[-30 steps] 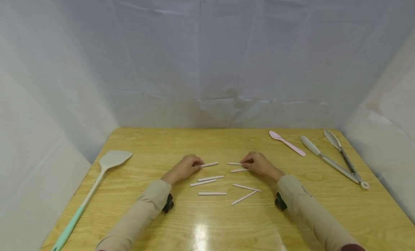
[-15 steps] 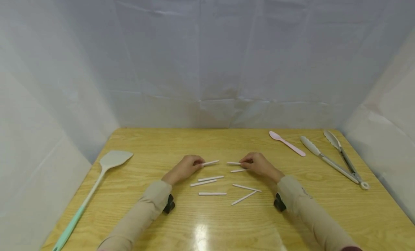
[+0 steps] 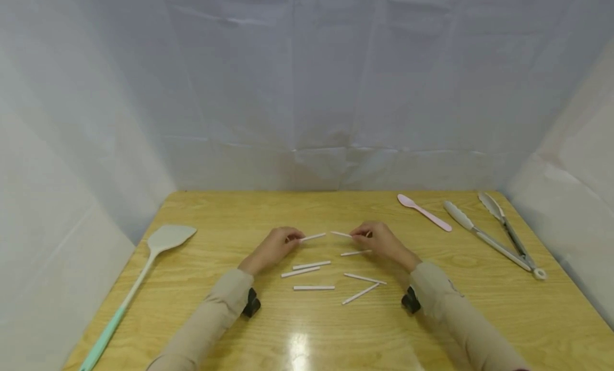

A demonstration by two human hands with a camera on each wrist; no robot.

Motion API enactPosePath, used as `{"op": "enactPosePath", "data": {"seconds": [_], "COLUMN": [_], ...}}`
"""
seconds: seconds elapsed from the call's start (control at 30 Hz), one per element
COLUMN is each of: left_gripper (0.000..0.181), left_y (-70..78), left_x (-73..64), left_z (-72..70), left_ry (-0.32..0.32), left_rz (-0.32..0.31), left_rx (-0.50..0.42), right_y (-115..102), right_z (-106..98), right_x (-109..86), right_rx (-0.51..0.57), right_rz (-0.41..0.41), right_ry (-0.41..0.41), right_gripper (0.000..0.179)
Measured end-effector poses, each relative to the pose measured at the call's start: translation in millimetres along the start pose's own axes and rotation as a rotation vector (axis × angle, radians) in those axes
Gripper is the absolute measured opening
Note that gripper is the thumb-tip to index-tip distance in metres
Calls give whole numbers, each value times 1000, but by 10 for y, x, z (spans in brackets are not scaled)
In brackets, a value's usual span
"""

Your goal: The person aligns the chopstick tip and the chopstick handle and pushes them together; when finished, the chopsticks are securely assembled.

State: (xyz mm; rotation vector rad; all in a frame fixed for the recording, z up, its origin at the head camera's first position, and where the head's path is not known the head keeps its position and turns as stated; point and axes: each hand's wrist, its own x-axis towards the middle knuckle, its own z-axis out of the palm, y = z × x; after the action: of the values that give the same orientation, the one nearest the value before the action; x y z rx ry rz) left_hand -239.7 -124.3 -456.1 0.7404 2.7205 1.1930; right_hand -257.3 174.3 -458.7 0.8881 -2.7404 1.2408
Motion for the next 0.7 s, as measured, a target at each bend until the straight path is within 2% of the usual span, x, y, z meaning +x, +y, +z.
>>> {"op": "enactPosePath", "data": {"seconds": [0.2,0.7], "left_gripper": [20,20], "left_y": [22,61], "left_x": [18,39], "left_z": [-15,-34], "left_ry": [19,24], "left_rz": [17,54], "left_rx": [-22,12], "right_y": [-77,-107], "right_z": [11,23], "right_x": [24,37], "right_rx": [-19,-40], "right_rz": [-40,-51], "right_ry": [31,38], "right_gripper": [12,12]}}
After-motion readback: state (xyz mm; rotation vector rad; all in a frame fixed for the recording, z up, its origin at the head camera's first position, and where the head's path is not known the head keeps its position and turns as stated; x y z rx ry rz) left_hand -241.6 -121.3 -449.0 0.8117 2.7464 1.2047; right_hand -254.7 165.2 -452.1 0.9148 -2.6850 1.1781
